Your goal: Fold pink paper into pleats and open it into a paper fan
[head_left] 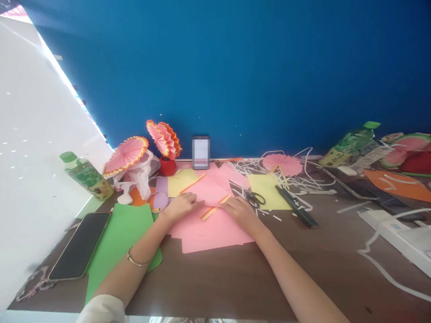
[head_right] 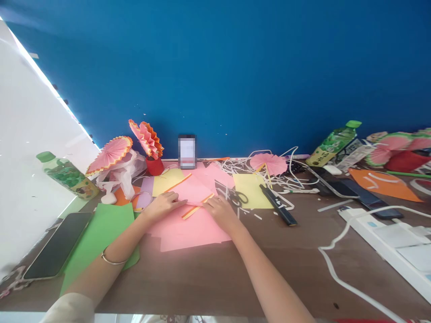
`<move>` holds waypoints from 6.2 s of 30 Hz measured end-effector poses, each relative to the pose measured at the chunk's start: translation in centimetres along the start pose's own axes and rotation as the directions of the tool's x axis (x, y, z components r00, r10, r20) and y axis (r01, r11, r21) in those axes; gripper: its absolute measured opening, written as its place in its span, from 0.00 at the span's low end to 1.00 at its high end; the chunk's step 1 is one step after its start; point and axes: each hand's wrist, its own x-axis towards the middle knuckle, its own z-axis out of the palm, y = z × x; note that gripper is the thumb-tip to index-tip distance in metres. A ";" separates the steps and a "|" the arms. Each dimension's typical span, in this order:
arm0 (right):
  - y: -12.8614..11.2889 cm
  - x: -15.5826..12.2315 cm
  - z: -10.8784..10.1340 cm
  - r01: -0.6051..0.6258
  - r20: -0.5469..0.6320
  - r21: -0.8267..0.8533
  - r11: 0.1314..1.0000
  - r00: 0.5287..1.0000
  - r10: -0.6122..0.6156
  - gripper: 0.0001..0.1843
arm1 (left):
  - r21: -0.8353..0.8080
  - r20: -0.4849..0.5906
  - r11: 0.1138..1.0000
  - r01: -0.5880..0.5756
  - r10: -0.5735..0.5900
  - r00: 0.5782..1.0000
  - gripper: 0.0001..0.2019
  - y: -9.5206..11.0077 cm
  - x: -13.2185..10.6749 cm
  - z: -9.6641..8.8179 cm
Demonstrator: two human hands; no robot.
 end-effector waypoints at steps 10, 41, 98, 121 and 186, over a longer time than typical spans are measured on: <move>0.4 -0.2 0.9 -0.031 0.071 0.055 0.998 0.997 0.027 0.17 | 0.039 0.074 0.999 -0.030 0.027 0.997 0.13 0.0 0.1 -0.1; -2.4 1.1 2.4 -0.076 0.124 0.074 0.994 0.990 0.067 0.11 | 0.086 0.075 0.996 -0.018 0.011 0.997 0.06 1.5 0.6 0.9; 1.5 0.4 1.4 -0.335 0.094 0.397 0.854 0.941 0.326 0.12 | -0.107 0.023 0.989 0.100 -0.098 0.995 0.15 -0.5 -0.2 0.3; 1.3 0.2 -0.2 -0.519 0.182 0.650 0.555 0.815 0.550 0.09 | -0.474 0.018 0.844 0.251 -0.276 0.961 0.13 -1.2 -0.1 0.6; -4.6 2.3 0.4 -0.430 0.330 0.903 0.015 0.714 0.617 0.15 | -0.901 0.426 -0.179 0.395 -0.197 0.883 0.18 6.1 2.4 0.2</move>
